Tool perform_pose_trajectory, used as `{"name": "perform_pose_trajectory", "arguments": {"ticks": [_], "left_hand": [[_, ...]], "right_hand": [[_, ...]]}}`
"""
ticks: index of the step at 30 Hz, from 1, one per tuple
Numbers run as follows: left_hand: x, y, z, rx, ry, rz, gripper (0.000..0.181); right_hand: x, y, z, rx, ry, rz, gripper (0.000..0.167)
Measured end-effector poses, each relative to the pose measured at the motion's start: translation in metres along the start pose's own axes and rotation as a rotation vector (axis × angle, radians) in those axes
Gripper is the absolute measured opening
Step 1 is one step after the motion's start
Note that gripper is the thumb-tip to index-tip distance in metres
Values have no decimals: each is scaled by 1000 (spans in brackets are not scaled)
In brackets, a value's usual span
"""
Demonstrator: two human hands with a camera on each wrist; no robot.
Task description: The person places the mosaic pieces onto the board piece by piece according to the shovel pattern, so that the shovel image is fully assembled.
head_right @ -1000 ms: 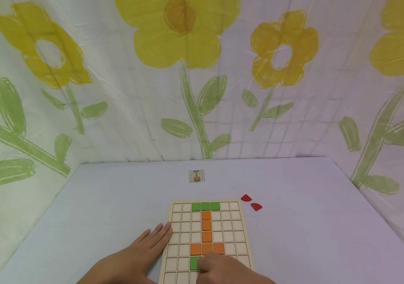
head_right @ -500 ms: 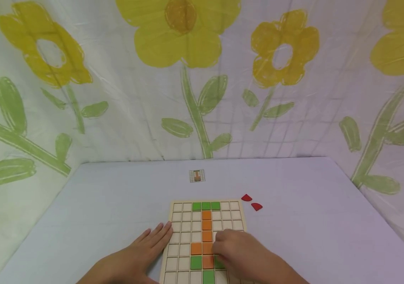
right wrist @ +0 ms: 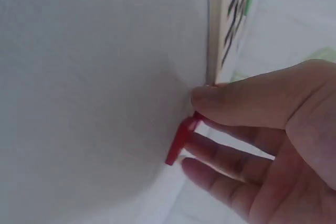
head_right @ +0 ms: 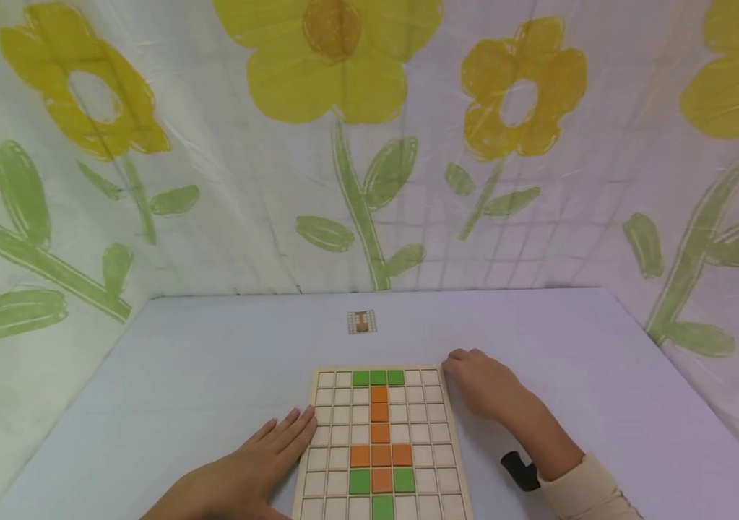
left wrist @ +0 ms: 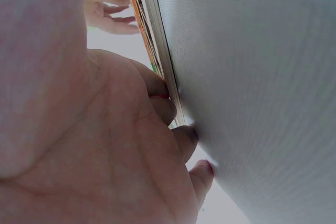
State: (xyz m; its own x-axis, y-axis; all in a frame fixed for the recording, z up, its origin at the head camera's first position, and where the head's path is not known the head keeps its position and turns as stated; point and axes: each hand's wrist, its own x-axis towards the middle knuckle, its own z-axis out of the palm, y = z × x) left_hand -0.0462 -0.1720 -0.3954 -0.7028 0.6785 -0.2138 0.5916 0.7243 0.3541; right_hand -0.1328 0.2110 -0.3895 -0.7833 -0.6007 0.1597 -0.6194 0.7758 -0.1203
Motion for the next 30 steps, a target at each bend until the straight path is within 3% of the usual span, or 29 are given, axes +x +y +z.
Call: {"name": "perform_pose_trajectory", "arguments": {"ticks": [11,18,23,30], "left_hand": [[0,1,-2,2,2,4,128],[1,0,1,-5,-7,-10,128],[2,-1,1,-5,-10,-16,129],[0,-1,0,0,-1,-8,129]], "right_hand": [[-1,-2,6,-3,79,27,28],[-4,-5,5,13,-42,34,30],[-8,-6,5,28,11,28,16],[-14,-9,4,84,-2,35,17]]}}
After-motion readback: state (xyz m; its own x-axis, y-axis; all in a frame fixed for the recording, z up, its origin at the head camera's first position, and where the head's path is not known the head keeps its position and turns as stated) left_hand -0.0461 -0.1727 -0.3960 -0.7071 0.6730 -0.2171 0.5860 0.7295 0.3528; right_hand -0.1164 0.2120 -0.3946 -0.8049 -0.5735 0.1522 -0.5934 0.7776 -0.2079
